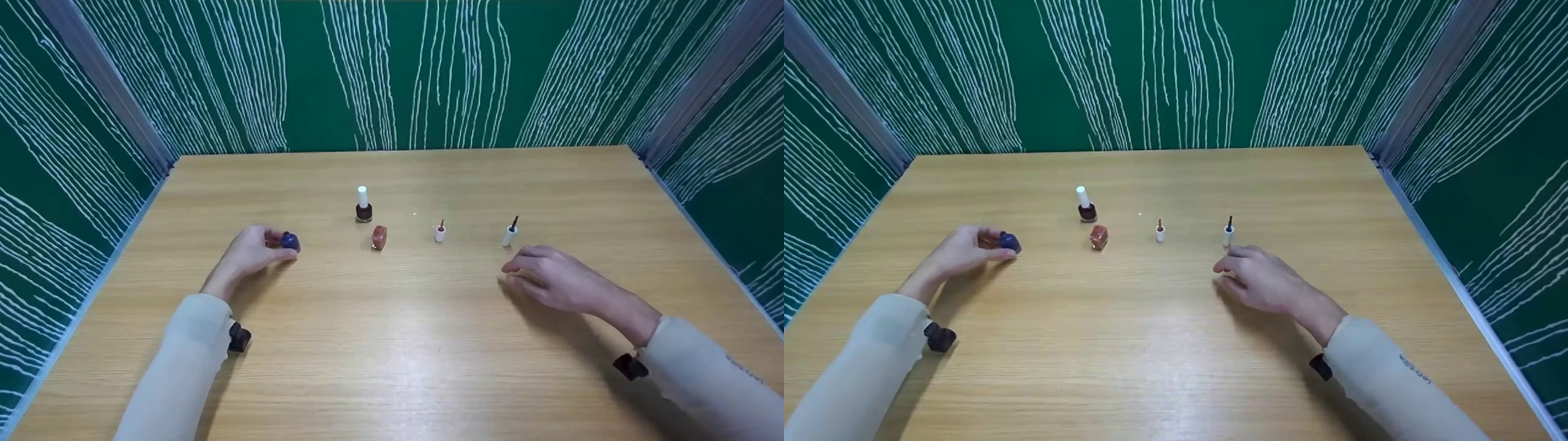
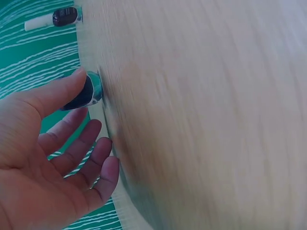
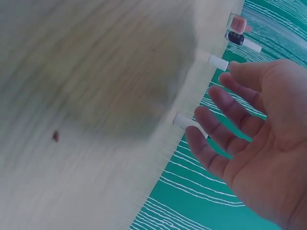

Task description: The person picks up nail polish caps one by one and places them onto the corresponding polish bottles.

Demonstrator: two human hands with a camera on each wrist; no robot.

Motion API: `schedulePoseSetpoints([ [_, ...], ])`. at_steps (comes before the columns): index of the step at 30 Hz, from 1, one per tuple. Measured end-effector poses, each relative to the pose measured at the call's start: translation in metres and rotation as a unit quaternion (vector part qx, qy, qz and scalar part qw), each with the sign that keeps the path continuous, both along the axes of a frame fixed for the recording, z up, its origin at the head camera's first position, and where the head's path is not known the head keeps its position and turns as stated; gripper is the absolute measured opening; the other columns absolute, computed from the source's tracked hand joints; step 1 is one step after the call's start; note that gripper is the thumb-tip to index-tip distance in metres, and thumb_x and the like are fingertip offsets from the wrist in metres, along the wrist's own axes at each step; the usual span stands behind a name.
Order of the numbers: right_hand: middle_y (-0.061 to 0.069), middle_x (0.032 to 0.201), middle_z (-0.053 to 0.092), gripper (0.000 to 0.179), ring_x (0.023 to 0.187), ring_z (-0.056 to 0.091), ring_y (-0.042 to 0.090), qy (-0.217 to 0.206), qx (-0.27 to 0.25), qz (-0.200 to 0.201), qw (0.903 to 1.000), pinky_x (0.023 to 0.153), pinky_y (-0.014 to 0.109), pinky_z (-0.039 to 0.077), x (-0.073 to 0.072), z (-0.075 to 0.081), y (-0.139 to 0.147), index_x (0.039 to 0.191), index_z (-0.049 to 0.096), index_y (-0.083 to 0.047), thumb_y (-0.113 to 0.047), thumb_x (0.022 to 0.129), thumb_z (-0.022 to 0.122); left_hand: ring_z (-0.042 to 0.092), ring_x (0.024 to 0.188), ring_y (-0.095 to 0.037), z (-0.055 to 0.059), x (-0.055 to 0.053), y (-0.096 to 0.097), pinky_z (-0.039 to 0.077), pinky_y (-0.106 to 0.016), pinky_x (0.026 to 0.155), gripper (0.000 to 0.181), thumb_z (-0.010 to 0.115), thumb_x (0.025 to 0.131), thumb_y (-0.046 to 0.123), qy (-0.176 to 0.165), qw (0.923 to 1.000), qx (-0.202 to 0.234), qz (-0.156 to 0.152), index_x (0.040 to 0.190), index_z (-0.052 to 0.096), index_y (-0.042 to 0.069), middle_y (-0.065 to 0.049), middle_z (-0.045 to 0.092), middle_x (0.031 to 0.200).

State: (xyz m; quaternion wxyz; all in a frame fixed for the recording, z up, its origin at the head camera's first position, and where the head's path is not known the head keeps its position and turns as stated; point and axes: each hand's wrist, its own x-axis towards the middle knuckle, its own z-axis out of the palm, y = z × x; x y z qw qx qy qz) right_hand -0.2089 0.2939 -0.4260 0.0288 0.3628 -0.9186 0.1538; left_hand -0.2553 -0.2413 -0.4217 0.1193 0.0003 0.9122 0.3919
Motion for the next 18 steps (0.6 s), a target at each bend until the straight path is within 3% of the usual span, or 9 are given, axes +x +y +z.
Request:
schedulePoseSetpoints([
  [4, 0.002, 0.106, 0.069, 0.019, 0.096, 0.064, 0.014, -0.007, -0.009, 0.024, 0.9996, 0.084, 0.040, 0.056, 0.003, -0.001, -0.001, 0.113, 0.073, -0.007, -0.008, 0.095, 0.072, 0.052, 0.108, -0.032, -0.001, 0.000, 0.003, 0.043, -0.043, 0.096, 0.047, 0.076, 0.094, 0.028, 0.002, 1.0000, 0.006, -0.002, 0.129, 0.060, 0.002, -0.018, 0.060, 0.124],
  [11, -0.004, 0.111, 0.067, 0.025, 0.094, 0.062, 0.006, -0.087, -0.017, 0.032, 0.9956, 0.083, 0.033, 0.057, 0.012, -0.002, -0.007, 0.124, 0.069, -0.012, -0.016, 0.099, 0.068, 0.054, 0.103, -0.031, -0.004, 0.000, 0.007, 0.045, -0.039, 0.087, 0.044, 0.074, 0.095, 0.026, 0.016, 0.9998, -0.010, -0.011, 0.129, 0.061, 0.002, -0.016, 0.061, 0.119],
  [18, -0.006, 0.107, 0.066, 0.025, 0.090, 0.060, 0.005, -0.082, -0.025, 0.050, 0.9951, 0.077, 0.030, 0.056, 0.014, -0.004, -0.011, 0.125, 0.068, -0.011, -0.015, 0.101, 0.065, 0.055, 0.099, -0.029, -0.004, 0.002, 0.009, 0.046, -0.036, 0.082, 0.044, 0.075, 0.095, 0.027, 0.029, 0.9992, -0.016, -0.023, 0.127, 0.062, 0.000, -0.016, 0.063, 0.114],
])
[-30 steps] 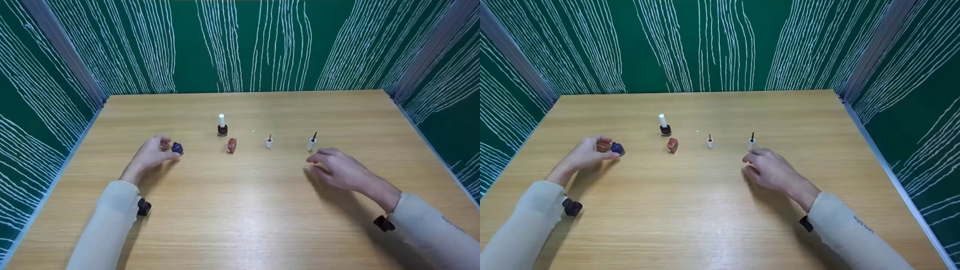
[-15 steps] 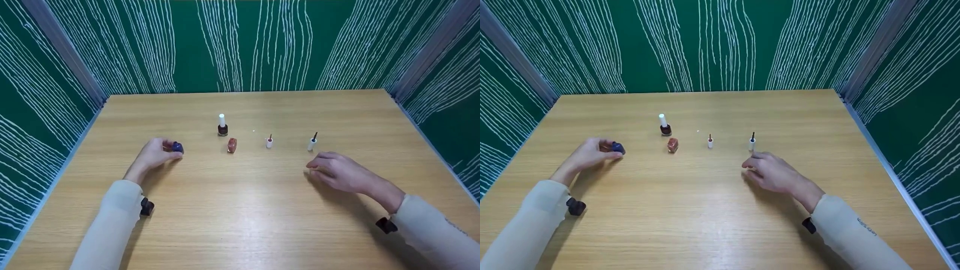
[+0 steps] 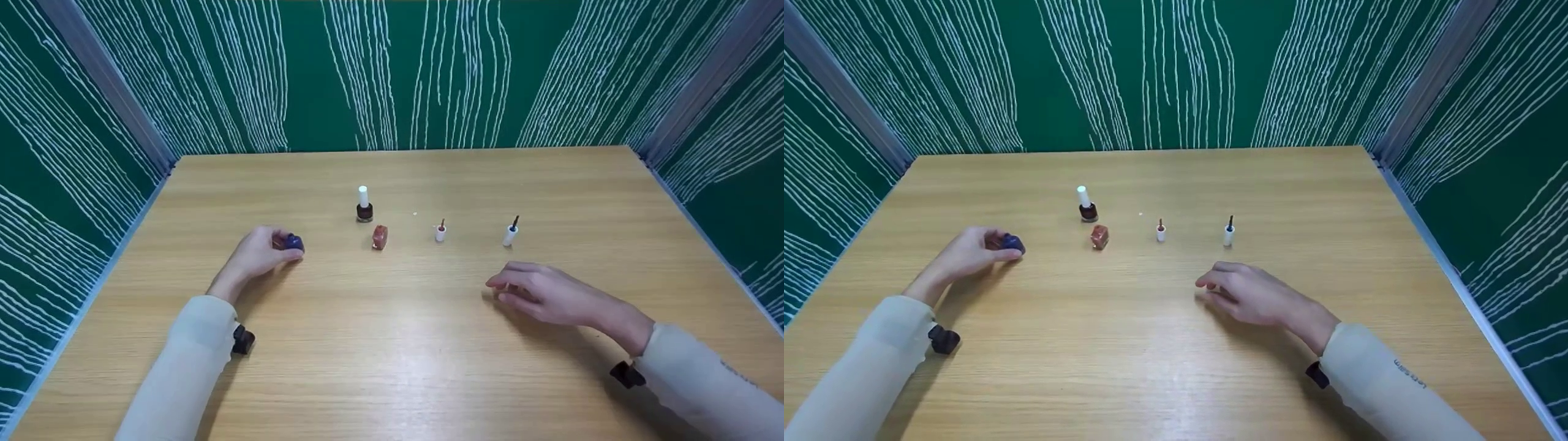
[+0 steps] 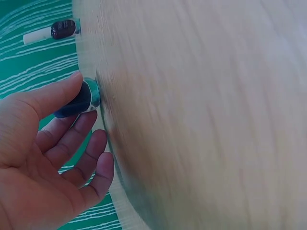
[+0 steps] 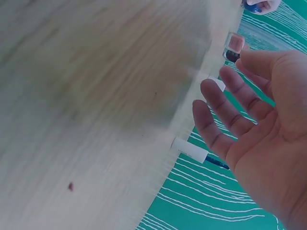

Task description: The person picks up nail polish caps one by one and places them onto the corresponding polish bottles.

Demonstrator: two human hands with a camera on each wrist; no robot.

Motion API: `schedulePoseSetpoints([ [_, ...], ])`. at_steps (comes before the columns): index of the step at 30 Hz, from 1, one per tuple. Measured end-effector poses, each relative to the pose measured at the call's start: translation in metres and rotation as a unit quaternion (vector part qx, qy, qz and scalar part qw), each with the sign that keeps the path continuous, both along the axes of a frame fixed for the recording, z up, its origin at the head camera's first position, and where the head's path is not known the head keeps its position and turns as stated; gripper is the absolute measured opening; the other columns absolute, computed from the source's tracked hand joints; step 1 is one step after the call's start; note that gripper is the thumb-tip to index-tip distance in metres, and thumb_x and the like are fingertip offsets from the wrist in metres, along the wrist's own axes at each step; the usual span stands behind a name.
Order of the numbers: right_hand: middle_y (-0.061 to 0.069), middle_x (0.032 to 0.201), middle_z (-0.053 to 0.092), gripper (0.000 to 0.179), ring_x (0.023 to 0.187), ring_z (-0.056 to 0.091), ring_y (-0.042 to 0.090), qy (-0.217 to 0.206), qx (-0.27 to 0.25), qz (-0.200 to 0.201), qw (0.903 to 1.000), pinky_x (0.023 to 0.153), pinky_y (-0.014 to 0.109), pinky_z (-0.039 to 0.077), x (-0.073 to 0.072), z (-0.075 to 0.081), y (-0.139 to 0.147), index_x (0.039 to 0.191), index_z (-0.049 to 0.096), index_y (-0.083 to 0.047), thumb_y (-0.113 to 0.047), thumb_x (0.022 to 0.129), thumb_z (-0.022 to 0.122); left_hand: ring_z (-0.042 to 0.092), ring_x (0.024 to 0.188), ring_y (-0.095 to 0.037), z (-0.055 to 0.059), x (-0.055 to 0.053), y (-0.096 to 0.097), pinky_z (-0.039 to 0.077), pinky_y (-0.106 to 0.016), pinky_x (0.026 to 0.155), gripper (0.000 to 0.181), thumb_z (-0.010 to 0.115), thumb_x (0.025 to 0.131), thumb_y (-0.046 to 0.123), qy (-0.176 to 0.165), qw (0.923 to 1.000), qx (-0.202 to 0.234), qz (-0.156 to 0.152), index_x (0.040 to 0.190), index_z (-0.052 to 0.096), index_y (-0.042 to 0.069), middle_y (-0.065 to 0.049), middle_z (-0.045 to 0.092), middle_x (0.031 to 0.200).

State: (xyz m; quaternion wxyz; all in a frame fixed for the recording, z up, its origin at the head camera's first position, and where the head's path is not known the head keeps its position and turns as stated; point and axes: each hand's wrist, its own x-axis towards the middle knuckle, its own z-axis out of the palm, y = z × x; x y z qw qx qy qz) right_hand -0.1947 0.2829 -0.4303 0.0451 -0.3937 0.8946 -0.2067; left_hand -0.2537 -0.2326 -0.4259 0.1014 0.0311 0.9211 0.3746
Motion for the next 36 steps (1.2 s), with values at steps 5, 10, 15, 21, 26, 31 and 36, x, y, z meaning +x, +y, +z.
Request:
schedulePoseSetpoints([
  [5, -0.006, 0.108, 0.067, 0.026, 0.092, 0.061, 0.005, -0.005, 0.006, -0.001, 1.0000, 0.079, 0.031, 0.056, 0.000, 0.000, -0.002, 0.126, 0.068, -0.012, -0.015, 0.100, 0.066, 0.055, 0.099, -0.028, 0.001, 0.001, -0.001, 0.046, -0.036, 0.081, 0.043, 0.074, 0.095, 0.028, 0.000, 1.0000, 0.000, -0.005, 0.126, 0.063, 0.001, -0.016, 0.063, 0.114],
  [10, -0.005, 0.108, 0.067, 0.027, 0.094, 0.062, 0.006, -0.013, -0.001, -0.004, 0.9999, 0.083, 0.033, 0.057, 0.000, 0.000, -0.006, 0.127, 0.067, -0.011, -0.015, 0.100, 0.066, 0.055, 0.100, -0.028, 0.002, 0.002, 0.001, 0.045, -0.037, 0.084, 0.040, 0.074, 0.095, 0.027, 0.002, 1.0000, 0.001, -0.007, 0.125, 0.063, 0.001, -0.015, 0.063, 0.114],
  [15, -0.005, 0.109, 0.068, 0.028, 0.096, 0.063, 0.007, -0.033, -0.010, -0.001, 0.9994, 0.085, 0.035, 0.056, -0.001, -0.001, -0.010, 0.129, 0.065, -0.009, -0.019, 0.102, 0.063, 0.055, 0.102, -0.030, 0.003, 0.002, 0.006, 0.046, -0.039, 0.087, 0.043, 0.075, 0.094, 0.029, -0.001, 1.0000, 0.005, -0.005, 0.126, 0.062, 0.003, -0.014, 0.062, 0.115],
  [21, -0.005, 0.112, 0.068, 0.026, 0.098, 0.062, 0.007, -0.048, -0.016, -0.002, 0.9987, 0.086, 0.034, 0.055, -0.001, -0.002, -0.009, 0.126, 0.067, -0.011, -0.019, 0.103, 0.063, 0.056, 0.104, -0.030, 0.009, 0.006, 0.020, 0.046, -0.043, 0.094, 0.046, 0.078, 0.092, 0.031, -0.006, 0.9998, 0.017, -0.008, 0.125, 0.062, 0.004, -0.013, 0.064, 0.115],
  [26, -0.005, 0.111, 0.068, 0.028, 0.096, 0.061, 0.009, -0.062, -0.029, -0.008, 0.9977, 0.084, 0.032, 0.054, -0.001, 0.001, -0.007, 0.127, 0.067, -0.010, -0.024, 0.104, 0.061, 0.059, 0.104, -0.028, 0.016, 0.009, 0.035, 0.044, -0.045, 0.098, 0.043, 0.079, 0.091, 0.030, 0.004, 0.9992, 0.027, -0.030, 0.123, 0.065, 0.005, -0.011, 0.066, 0.112],
  [31, -0.005, 0.112, 0.068, 0.034, 0.097, 0.060, 0.009, -0.087, -0.036, -0.019, 0.9954, 0.086, 0.032, 0.053, -0.001, 0.003, -0.006, 0.129, 0.066, -0.011, -0.034, 0.105, 0.058, 0.061, 0.102, -0.025, 0.022, 0.015, 0.051, 0.044, -0.044, 0.096, 0.038, 0.079, 0.091, 0.028, 0.013, 0.9978, 0.037, -0.054, 0.120, 0.067, 0.007, -0.007, 0.068, 0.107],
  [36, -0.005, 0.111, 0.068, 0.033, 0.097, 0.061, 0.010, -0.089, -0.042, -0.019, 0.9949, 0.085, 0.032, 0.053, -0.002, 0.003, -0.008, 0.128, 0.067, -0.012, -0.033, 0.105, 0.058, 0.062, 0.102, -0.022, 0.024, 0.024, 0.065, 0.046, -0.041, 0.096, 0.038, 0.079, 0.091, 0.029, 0.024, 0.9953, 0.039, -0.086, 0.121, 0.068, 0.008, -0.004, 0.069, 0.107],
])
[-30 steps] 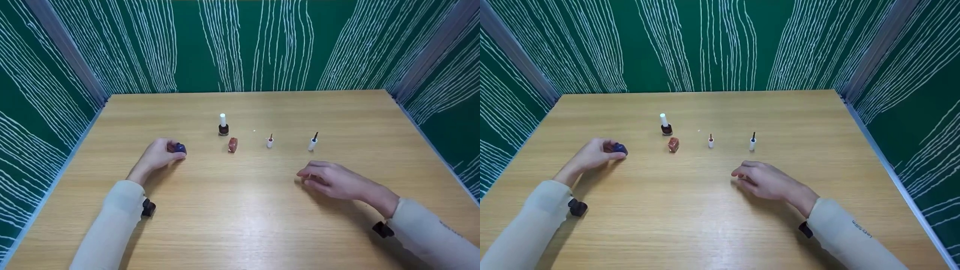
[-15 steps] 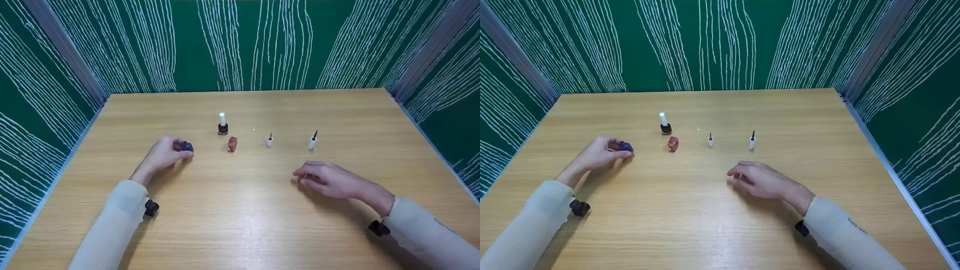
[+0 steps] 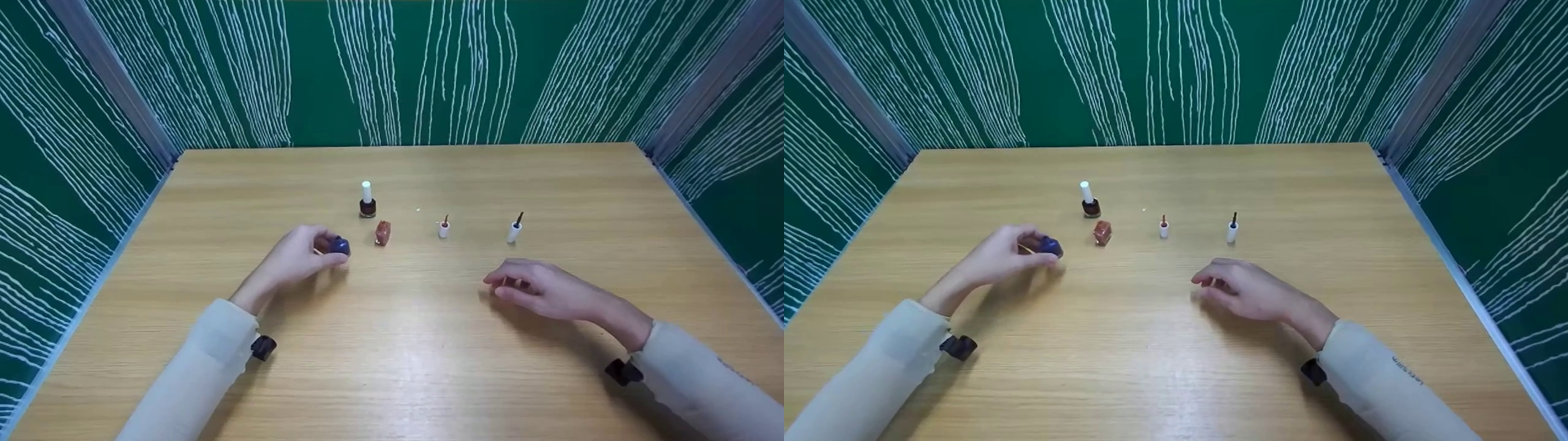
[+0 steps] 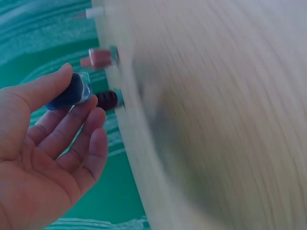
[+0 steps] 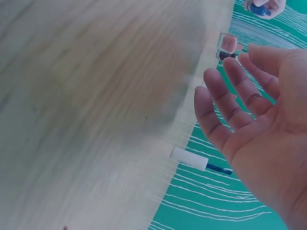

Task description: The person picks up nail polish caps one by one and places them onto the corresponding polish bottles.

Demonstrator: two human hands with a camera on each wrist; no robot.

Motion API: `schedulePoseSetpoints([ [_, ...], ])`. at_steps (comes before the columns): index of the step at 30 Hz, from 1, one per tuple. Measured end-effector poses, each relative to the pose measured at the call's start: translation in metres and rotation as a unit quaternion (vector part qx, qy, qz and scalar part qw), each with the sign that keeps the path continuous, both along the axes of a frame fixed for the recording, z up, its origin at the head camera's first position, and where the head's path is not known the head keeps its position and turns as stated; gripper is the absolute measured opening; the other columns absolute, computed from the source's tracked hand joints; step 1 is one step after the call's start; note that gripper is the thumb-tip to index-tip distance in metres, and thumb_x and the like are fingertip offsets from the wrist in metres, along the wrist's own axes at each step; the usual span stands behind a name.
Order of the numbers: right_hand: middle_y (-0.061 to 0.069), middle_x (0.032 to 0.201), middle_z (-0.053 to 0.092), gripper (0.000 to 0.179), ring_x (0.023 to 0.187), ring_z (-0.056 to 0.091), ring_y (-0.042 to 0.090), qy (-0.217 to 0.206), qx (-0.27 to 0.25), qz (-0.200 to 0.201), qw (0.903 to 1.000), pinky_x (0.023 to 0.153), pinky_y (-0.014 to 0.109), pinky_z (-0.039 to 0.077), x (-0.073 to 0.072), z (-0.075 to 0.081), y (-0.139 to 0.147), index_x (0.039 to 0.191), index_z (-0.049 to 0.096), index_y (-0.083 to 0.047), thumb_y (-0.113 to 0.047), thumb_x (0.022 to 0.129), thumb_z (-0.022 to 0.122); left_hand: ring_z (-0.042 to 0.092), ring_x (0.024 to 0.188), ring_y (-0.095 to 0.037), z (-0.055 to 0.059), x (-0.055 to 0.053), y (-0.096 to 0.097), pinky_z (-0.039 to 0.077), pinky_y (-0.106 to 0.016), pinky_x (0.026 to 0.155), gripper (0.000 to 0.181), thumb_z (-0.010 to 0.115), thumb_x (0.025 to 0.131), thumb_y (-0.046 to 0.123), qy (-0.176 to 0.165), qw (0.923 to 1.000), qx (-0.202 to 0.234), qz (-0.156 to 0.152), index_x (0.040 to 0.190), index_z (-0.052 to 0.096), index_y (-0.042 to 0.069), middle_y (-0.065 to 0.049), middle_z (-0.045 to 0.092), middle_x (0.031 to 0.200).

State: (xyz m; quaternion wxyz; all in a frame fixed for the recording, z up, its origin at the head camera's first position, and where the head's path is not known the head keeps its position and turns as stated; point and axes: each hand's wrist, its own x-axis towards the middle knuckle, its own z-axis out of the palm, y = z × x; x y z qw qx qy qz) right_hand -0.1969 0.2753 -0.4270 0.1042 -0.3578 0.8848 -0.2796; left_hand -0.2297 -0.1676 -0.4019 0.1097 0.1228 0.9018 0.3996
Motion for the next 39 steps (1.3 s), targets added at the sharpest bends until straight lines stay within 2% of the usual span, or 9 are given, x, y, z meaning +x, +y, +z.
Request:
schedulePoseSetpoints([
  [7, -0.006, 0.111, 0.068, 0.029, 0.097, 0.061, 0.010, 0.006, -0.007, -0.002, 1.0000, 0.084, 0.031, 0.053, -0.001, -0.001, 0.000, 0.125, 0.069, -0.014, -0.032, 0.104, 0.059, 0.062, 0.099, -0.020, -0.001, 0.009, 0.017, 0.049, -0.037, 0.092, 0.035, 0.079, 0.091, 0.028, 0.007, 0.9995, 0.006, -0.029, 0.120, 0.069, 0.011, 0.000, 0.068, 0.106],
  [11, -0.005, 0.110, 0.068, 0.029, 0.096, 0.061, 0.010, 0.005, -0.007, -0.004, 1.0000, 0.083, 0.031, 0.053, -0.002, 0.000, -0.001, 0.125, 0.069, -0.013, -0.031, 0.104, 0.059, 0.061, 0.099, -0.020, -0.002, 0.011, 0.023, 0.048, -0.037, 0.093, 0.033, 0.079, 0.091, 0.027, -0.002, 0.9993, 0.021, -0.030, 0.119, 0.069, 0.013, 0.001, 0.068, 0.105],
  [20, -0.002, 0.109, 0.068, 0.036, 0.098, 0.061, 0.013, -0.025, -0.014, -0.026, 0.9993, 0.085, 0.032, 0.054, -0.005, 0.005, 0.002, 0.131, 0.065, -0.009, -0.031, 0.103, 0.061, 0.062, 0.096, -0.019, 0.002, 0.015, 0.039, 0.048, -0.037, 0.090, 0.033, 0.080, 0.090, 0.027, 0.017, 0.9975, 0.054, -0.042, 0.117, 0.071, 0.011, 0.000, 0.069, 0.102],
  [28, 0.002, 0.111, 0.069, 0.033, 0.098, 0.061, 0.016, -0.036, -0.026, -0.048, 0.9978, 0.086, 0.033, 0.054, -0.009, 0.007, 0.006, 0.132, 0.065, -0.009, -0.021, 0.102, 0.065, 0.061, 0.095, -0.019, 0.003, 0.017, 0.054, 0.049, -0.035, 0.089, 0.032, 0.081, 0.089, 0.027, 0.024, 0.9964, 0.053, -0.062, 0.116, 0.071, 0.014, 0.001, 0.068, 0.103],
  [34, 0.001, 0.114, 0.069, 0.034, 0.099, 0.061, 0.017, -0.046, -0.028, -0.063, 0.9966, 0.087, 0.032, 0.053, -0.010, 0.007, 0.010, 0.133, 0.065, -0.009, -0.024, 0.102, 0.064, 0.061, 0.094, -0.019, 0.002, 0.017, 0.067, 0.050, -0.034, 0.085, 0.030, 0.081, 0.089, 0.027, 0.017, 0.9958, 0.054, -0.073, 0.115, 0.070, 0.015, 0.002, 0.068, 0.102],
  [39, 0.001, 0.113, 0.069, 0.035, 0.097, 0.061, 0.018, -0.050, -0.033, -0.084, 0.9946, 0.086, 0.030, 0.053, -0.011, 0.007, 0.015, 0.132, 0.066, -0.010, -0.027, 0.102, 0.064, 0.061, 0.095, -0.016, 0.001, 0.016, 0.081, 0.050, -0.032, 0.086, 0.031, 0.080, 0.090, 0.027, 0.015, 0.9940, 0.052, -0.095, 0.116, 0.069, 0.013, 0.002, 0.067, 0.102],
])
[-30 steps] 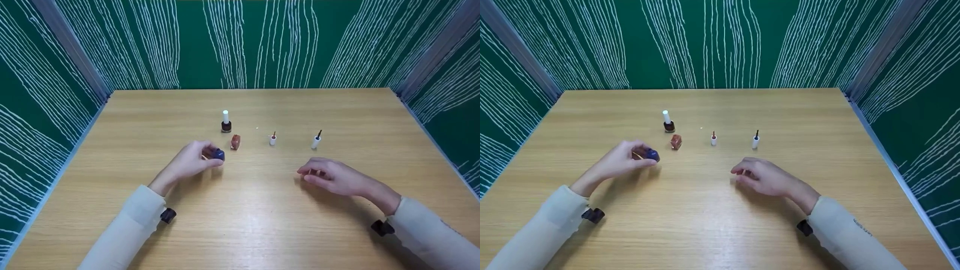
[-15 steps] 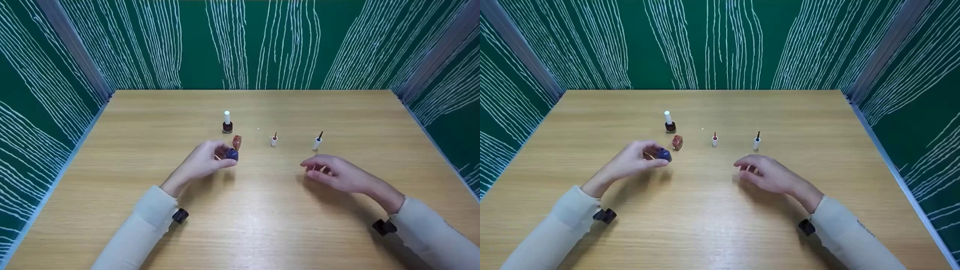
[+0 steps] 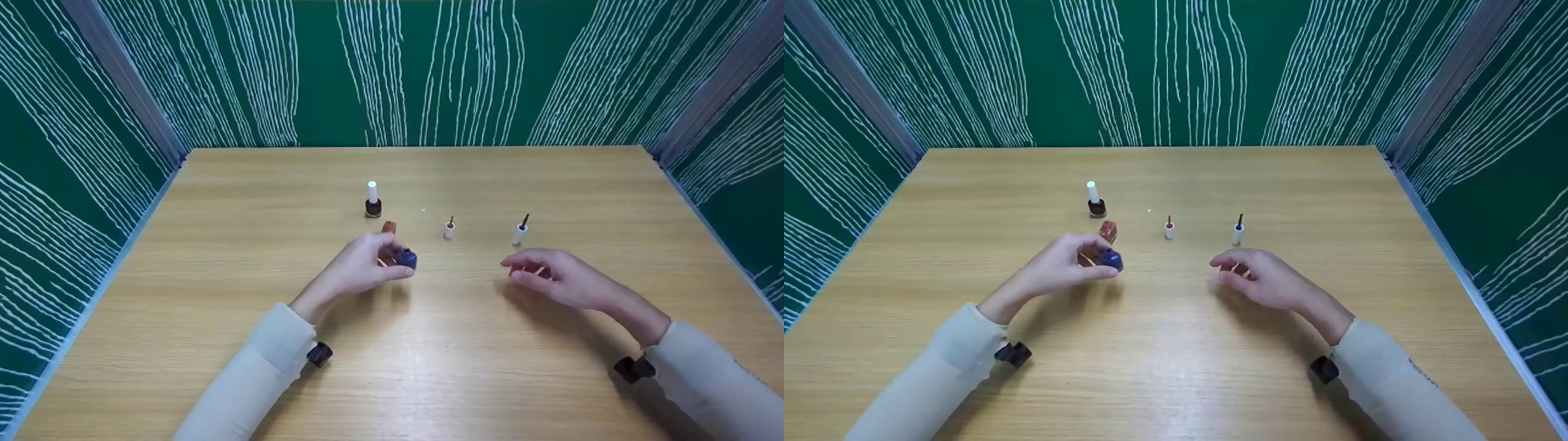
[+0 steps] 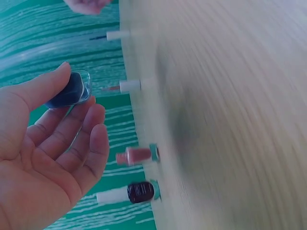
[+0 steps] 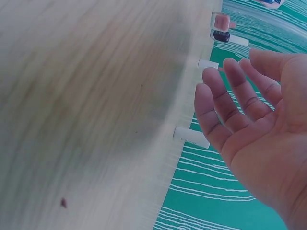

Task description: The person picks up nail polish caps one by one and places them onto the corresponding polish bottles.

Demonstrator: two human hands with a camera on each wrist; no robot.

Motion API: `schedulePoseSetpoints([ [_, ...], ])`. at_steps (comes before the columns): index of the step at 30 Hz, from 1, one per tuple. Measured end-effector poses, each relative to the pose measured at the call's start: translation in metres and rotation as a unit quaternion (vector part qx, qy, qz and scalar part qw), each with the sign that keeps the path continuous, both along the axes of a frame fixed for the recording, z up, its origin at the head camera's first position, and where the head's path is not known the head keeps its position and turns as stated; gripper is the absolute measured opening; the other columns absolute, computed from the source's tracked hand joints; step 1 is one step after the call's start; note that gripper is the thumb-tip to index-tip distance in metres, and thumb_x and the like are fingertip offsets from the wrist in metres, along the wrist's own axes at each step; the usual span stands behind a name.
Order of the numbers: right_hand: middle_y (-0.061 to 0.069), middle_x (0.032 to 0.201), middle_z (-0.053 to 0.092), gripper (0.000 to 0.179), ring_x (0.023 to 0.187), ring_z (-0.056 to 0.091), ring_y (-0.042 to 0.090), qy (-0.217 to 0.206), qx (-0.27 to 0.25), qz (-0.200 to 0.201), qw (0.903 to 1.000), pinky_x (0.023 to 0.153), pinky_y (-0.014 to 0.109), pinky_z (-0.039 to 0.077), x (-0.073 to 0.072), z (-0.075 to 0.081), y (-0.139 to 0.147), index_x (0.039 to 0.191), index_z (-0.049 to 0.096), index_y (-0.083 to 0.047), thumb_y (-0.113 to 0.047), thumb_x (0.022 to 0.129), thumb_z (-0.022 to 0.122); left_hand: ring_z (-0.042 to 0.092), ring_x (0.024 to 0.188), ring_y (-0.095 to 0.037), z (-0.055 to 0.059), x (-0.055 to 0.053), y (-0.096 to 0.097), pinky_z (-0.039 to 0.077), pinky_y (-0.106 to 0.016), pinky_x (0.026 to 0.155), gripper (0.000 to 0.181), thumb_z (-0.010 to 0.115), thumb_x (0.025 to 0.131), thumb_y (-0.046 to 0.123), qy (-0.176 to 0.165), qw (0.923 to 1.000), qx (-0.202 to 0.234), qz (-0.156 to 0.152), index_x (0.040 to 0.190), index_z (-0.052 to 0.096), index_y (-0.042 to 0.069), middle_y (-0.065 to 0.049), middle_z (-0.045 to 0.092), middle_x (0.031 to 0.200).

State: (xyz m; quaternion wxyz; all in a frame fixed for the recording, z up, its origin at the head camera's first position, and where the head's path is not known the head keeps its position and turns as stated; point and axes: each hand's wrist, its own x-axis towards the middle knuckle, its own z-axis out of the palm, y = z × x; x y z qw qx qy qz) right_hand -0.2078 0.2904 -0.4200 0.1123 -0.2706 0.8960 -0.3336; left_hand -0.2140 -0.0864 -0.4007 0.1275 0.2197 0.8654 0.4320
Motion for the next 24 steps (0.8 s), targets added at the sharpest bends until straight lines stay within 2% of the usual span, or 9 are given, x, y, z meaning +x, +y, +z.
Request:
schedulePoseSetpoints([
  [6, 0.003, 0.118, 0.069, 0.037, 0.098, 0.061, 0.020, -0.014, -0.021, -0.026, 0.9993, 0.085, 0.024, 0.051, -0.004, 0.002, 0.008, 0.132, 0.065, -0.009, -0.029, 0.102, 0.064, 0.062, 0.094, -0.014, -0.005, -0.001, 0.015, 0.051, -0.030, 0.084, 0.033, 0.080, 0.090, 0.025, 0.001, 0.9999, -0.003, -0.016, 0.117, 0.069, 0.010, 0.003, 0.067, 0.101],
  [11, 0.009, 0.124, 0.068, 0.033, 0.102, 0.061, 0.021, -0.005, -0.045, -0.035, 0.9984, 0.085, 0.020, 0.049, -0.009, 0.001, 0.015, 0.130, 0.066, -0.006, -0.023, 0.102, 0.064, 0.063, 0.089, -0.012, -0.008, 0.000, 0.022, 0.051, -0.028, 0.081, 0.032, 0.081, 0.089, 0.024, 0.016, 0.9995, -0.006, -0.028, 0.115, 0.069, 0.008, 0.003, 0.068, 0.097],
  [14, 0.009, 0.125, 0.067, 0.033, 0.104, 0.061, 0.022, -0.004, -0.044, -0.046, 0.9980, 0.085, 0.018, 0.048, -0.011, 0.000, 0.019, 0.130, 0.065, -0.006, -0.024, 0.103, 0.063, 0.063, 0.089, -0.011, -0.009, 0.000, 0.025, 0.051, -0.028, 0.080, 0.033, 0.081, 0.089, 0.023, 0.019, 0.9992, -0.004, -0.035, 0.116, 0.069, 0.007, 0.003, 0.068, 0.097],
  [18, 0.007, 0.123, 0.068, 0.037, 0.104, 0.059, 0.023, -0.018, -0.026, -0.092, 0.9953, 0.084, 0.016, 0.047, -0.015, -0.001, 0.024, 0.129, 0.066, -0.008, -0.032, 0.101, 0.066, 0.062, 0.090, -0.011, -0.008, 0.001, 0.029, 0.050, -0.028, 0.082, 0.031, 0.080, 0.090, 0.023, 0.015, 0.9991, -0.001, -0.041, 0.115, 0.069, 0.009, 0.004, 0.068, 0.097],
  [24, 0.012, 0.119, 0.067, 0.047, 0.101, 0.057, 0.027, -0.033, -0.011, -0.172, 0.9845, 0.075, 0.018, 0.049, -0.024, -0.001, 0.030, 0.129, 0.066, -0.005, -0.039, 0.097, 0.070, 0.062, 0.089, -0.011, -0.009, 0.002, 0.034, 0.049, -0.027, 0.082, 0.030, 0.080, 0.090, 0.023, 0.017, 0.9987, -0.002, -0.047, 0.115, 0.069, 0.008, 0.003, 0.068, 0.097],
])
